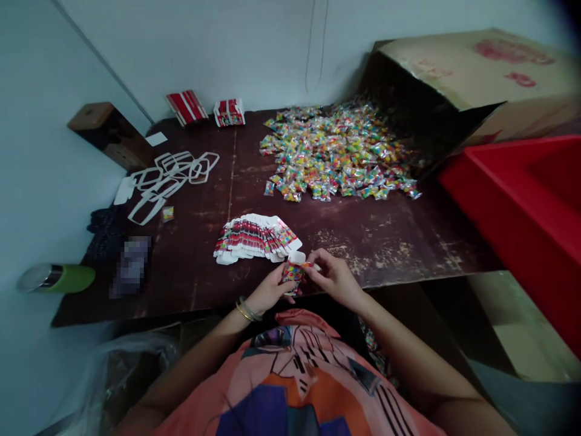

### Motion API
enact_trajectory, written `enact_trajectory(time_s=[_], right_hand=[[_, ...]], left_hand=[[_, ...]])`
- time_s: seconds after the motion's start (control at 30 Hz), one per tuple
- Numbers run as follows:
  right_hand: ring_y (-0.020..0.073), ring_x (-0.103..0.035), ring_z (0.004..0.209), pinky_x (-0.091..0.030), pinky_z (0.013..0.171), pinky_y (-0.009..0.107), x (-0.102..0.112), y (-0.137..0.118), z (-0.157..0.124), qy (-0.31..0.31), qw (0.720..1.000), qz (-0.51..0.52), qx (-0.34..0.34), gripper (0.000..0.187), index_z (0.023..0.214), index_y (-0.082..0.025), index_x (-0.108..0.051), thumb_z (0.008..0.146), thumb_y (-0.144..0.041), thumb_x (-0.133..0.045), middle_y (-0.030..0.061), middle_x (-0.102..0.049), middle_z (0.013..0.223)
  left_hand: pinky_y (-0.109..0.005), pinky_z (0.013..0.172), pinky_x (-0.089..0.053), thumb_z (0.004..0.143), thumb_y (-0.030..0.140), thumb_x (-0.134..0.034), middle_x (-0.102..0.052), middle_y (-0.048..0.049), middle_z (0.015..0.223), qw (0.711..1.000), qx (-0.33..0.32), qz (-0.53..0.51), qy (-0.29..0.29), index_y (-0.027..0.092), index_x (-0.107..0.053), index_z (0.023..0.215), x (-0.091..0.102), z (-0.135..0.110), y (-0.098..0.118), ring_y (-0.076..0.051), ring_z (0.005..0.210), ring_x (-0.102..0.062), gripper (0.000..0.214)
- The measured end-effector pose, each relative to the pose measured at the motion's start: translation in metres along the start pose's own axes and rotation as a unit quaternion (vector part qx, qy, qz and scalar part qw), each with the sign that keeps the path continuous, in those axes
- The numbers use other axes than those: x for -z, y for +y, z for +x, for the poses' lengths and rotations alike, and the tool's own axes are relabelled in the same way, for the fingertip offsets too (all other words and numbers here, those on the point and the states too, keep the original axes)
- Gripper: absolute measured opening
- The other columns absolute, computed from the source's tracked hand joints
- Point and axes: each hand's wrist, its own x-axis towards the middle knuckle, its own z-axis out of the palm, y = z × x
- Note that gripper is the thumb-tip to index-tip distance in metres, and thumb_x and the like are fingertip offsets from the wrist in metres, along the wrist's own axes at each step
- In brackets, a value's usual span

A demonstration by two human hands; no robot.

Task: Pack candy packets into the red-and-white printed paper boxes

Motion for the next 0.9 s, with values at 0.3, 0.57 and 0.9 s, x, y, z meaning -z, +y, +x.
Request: enact_trajectory(time_s=[0.3, 0.57, 0.9], right_hand=[[0.0119, -0.056, 0.068, -0.043, 0.063, 0.022, 0.016, -0.014, 0.015, -0.184, 0.974, -0.115, 0.066, 0.015, 0.097, -0.018, -0.062, 0.083, -0.021, -0.065, 0.0006, -0.062, 0.079], [0.0196, -0.056, 0.1, -0.046, 0.087, 0.034, -0.007, -0.009, 0.001, -0.019, 0.996, -0.037, 0.083, 0.014, 0.097, -0.021, -0.066, 0.09, -0.025, -0.055, 0.0086, -0.057, 0.111], [0.0089, -0.056, 0.064, -0.051, 0.056, 0.021, -0.013, 0.008, -0.006, -0.104, 0.936, 0.296, -0.161, 0.03, 0.102, -0.021, -0.066, 0.075, -0.033, -0.072, 0.0013, -0.062, 0.086]], left_hand=[[-0.019, 0.048, -0.048, 0.075, 0.018, -0.061, -0.059, -0.0053, 0.091, 0.991, -0.022, 0.129, 0.013, 0.014, -0.056, 0.114, -0.004, -0.008, -0.006, -0.014, 0.073, -0.056, 0.039], [-0.019, 0.044, -0.044, 0.08, 0.053, -0.057, -0.059, -0.004, 0.078, 0.999, -0.005, 0.026, 0.027, 0.012, -0.06, 0.105, -0.007, -0.012, 0.003, -0.015, 0.067, -0.058, 0.048], [-0.021, 0.054, -0.042, 0.079, 0.035, -0.054, -0.062, -0.0048, 0.084, 0.993, -0.061, 0.1, -0.01, 0.013, -0.064, 0.101, -0.007, -0.008, 0.017, -0.015, 0.072, -0.053, 0.033]])
